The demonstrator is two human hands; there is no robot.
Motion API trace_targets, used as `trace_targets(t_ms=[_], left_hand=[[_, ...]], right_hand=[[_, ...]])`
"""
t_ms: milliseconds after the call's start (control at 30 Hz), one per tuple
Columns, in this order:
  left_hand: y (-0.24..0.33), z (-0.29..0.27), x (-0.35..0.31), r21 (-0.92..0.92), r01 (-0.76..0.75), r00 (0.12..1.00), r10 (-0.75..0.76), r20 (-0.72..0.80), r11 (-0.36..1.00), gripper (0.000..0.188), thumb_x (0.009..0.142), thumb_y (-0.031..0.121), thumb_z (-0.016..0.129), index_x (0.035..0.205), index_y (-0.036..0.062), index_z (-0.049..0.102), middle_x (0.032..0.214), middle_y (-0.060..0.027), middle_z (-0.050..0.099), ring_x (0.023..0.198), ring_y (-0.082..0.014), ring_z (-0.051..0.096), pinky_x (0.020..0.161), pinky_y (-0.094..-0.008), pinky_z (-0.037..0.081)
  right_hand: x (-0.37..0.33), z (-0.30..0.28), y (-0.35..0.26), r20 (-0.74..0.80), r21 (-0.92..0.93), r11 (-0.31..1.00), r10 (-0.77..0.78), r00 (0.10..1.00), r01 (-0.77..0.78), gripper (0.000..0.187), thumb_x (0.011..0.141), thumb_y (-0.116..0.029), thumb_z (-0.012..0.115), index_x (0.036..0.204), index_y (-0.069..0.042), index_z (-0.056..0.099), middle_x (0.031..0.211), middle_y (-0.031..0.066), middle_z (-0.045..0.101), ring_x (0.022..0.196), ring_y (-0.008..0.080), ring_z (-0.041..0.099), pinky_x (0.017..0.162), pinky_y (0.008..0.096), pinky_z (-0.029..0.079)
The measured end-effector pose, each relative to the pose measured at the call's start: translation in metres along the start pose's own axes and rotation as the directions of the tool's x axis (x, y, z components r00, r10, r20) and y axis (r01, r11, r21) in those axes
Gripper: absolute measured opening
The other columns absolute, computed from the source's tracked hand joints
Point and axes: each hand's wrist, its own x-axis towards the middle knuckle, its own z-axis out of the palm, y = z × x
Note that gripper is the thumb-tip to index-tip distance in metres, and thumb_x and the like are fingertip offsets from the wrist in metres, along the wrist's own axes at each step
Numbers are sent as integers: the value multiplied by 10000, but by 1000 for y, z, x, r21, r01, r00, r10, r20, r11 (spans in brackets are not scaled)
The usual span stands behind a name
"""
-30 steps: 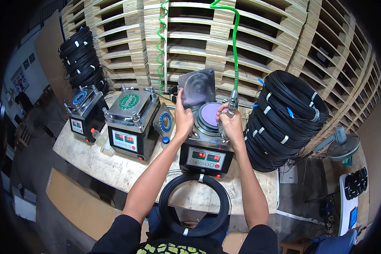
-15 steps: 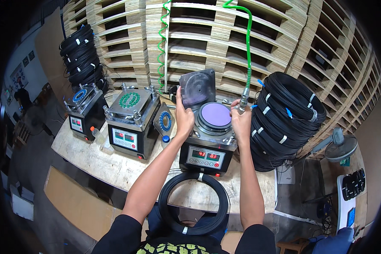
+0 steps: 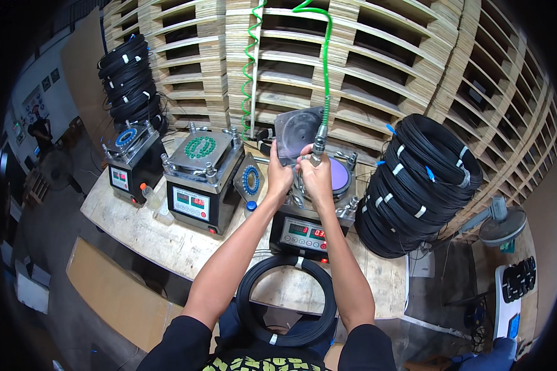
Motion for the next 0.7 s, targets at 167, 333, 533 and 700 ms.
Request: trace_targets(t_ms=[167,333,533,700], left_hand=[[-10,-2,3,16,-115,993,116,-27,993,856,742,-140,482,1556,37,283,1354,-255,512,1270,-394,525,1078,-402,412],[-3,1,-2,63,-96,995,98,-19,993,870,733,-138,482,1559,46,280,1339,-242,509,1270,-388,517,1090,-410,393],[-2,-6,-2,106,-137,989,141,-32,985,858,748,-127,504,1558,47,282,1329,-248,518,1256,-397,526,1081,-415,397],[7,-3,-5,102,-72,997,75,-20,992,849,765,-121,549,1555,46,286,1370,-258,508,1286,-392,518,1098,-416,386]], right_hand=[[22,11,-18,-24,56,982,-179,984,180,208,882,52,494,1061,-54,501,912,88,605,798,165,626,742,318,549],[38,1,-28,-141,132,935,-310,940,328,180,893,75,481,1033,-34,512,868,77,602,752,144,616,699,287,531],[44,-41,-1,-170,-197,972,-160,972,126,116,897,38,526,952,-58,559,740,6,572,650,94,577,581,242,461],[67,-58,-16,-217,-23,941,-334,917,337,90,907,42,518,958,-24,552,840,69,626,747,123,616,667,266,506]])
